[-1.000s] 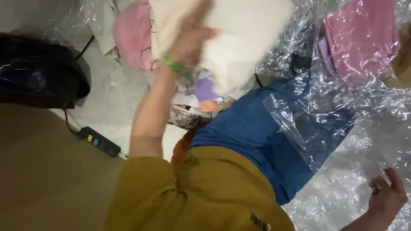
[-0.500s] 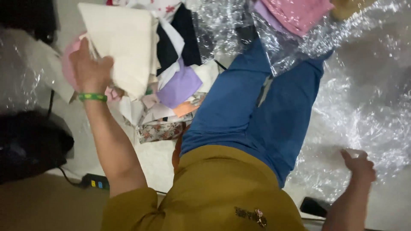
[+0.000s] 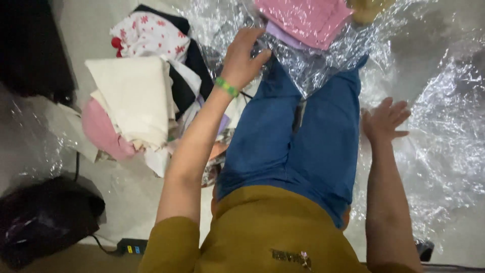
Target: Unpacking and organizing various clothing items from plastic packaging into sorted piles on the floor.
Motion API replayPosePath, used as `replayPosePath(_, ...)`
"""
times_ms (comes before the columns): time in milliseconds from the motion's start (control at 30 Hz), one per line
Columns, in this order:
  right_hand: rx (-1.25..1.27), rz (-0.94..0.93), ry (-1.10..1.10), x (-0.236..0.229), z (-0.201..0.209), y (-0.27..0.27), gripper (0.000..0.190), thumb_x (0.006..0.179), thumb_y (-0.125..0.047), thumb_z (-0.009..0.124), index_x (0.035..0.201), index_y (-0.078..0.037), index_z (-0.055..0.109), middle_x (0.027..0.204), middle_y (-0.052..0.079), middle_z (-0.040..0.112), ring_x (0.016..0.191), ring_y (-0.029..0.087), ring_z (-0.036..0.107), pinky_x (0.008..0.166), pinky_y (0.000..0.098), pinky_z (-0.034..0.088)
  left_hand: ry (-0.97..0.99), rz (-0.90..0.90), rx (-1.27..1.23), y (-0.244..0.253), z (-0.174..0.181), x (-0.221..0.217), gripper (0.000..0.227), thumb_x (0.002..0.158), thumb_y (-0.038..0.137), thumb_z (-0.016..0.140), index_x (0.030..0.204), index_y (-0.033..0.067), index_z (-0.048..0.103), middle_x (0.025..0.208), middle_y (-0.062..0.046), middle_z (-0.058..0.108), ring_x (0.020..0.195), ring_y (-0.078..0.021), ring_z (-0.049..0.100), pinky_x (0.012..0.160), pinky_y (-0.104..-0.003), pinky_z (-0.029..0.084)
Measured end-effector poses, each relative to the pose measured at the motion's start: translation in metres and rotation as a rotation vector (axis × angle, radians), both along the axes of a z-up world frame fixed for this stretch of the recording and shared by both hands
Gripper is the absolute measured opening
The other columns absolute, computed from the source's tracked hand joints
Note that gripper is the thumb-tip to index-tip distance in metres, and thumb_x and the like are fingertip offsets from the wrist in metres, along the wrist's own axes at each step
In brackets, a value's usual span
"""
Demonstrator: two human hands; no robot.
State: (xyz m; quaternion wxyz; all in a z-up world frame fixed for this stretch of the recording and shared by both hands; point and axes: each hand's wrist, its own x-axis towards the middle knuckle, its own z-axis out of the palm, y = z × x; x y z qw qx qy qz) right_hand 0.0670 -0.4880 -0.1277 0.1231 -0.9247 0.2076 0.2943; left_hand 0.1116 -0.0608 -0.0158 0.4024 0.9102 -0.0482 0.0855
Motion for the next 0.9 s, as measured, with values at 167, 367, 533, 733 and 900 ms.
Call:
replayPosePath(167, 0.093, 0.024, -0.141, 0.009, -0.041, -0.050, 0.039, 0.093, -0.034, 0.076, 0.126, -0.021, 0.058, 0.158, 0.018, 0.024, 0.138, 0.048, 0.029, 0.098, 0.0779, 0.033, -0.134, 0.241, 0.047, 0.015, -0.072, 0.108, 0.047, 0.075, 0.005, 0.067, 0.122, 0.0043, 0.064, 0.114, -0.020, 0.071, 0.100, -0.0430, 0.067, 0.091, -0.047, 0.055)
replayPosePath(367, 0.399, 0.312, -0.968, 0.014, 0.021, -0.001, 0.030, 0.101, 0.001, 0.072, 0.129, 0.009, 0.066, 0.138, 0.030, 0.059, 0.130, 0.045, 0.053, 0.109, 0.0513, 0.042, 0.428, 0.370, 0.387, -0.010, -0.121, 0.127, 0.046, 0.075, 0.039, 0.081, 0.107, 0.0147, 0.060, 0.093, -0.003, 0.073, 0.088, -0.0254, 0.072, 0.089, -0.044, 0.051)
replayPosePath(533, 0.628, 0.061, -0.796, 0.013, 0.104, 0.074, 0.021, 0.104, -0.006, 0.065, 0.123, 0.002, 0.069, 0.122, 0.016, 0.061, 0.101, 0.026, 0.058, 0.084, 0.0371, 0.052, 0.416, 0.239, -0.031, -0.029, -0.085, 0.067, 0.027, 0.081, 0.020, 0.072, 0.106, 0.0180, 0.063, 0.083, 0.004, 0.062, 0.076, -0.0126, 0.060, 0.076, -0.030, 0.049)
replayPosePath(733, 1.292, -0.440, -0.117, 0.003, 0.118, 0.127, 0.041, 0.105, -0.031, 0.055, 0.127, 0.000, 0.066, 0.113, 0.017, 0.072, 0.092, 0.021, 0.070, 0.081, 0.0361, 0.059, 0.451, 0.317, -1.411, -0.049, -0.055, -0.006, 0.043, 0.088, -0.010, 0.062, 0.126, 0.0018, 0.046, 0.114, -0.013, 0.062, 0.097, -0.0228, 0.068, 0.082, -0.032, 0.061)
replayPosePath(900, 1.682, -0.984, 0.057, 0.011, 0.047, 0.158, 0.047, 0.107, -0.039, 0.053, 0.139, -0.006, 0.058, 0.131, 0.016, 0.066, 0.120, 0.034, 0.067, 0.111, 0.0549, 0.052, 0.410, 0.349, -1.575, -0.106, -0.047, -0.063, 0.042, 0.081, -0.015, 0.068, 0.109, 0.0115, 0.051, 0.102, -0.001, 0.059, 0.093, -0.0205, 0.069, 0.077, -0.034, 0.067)
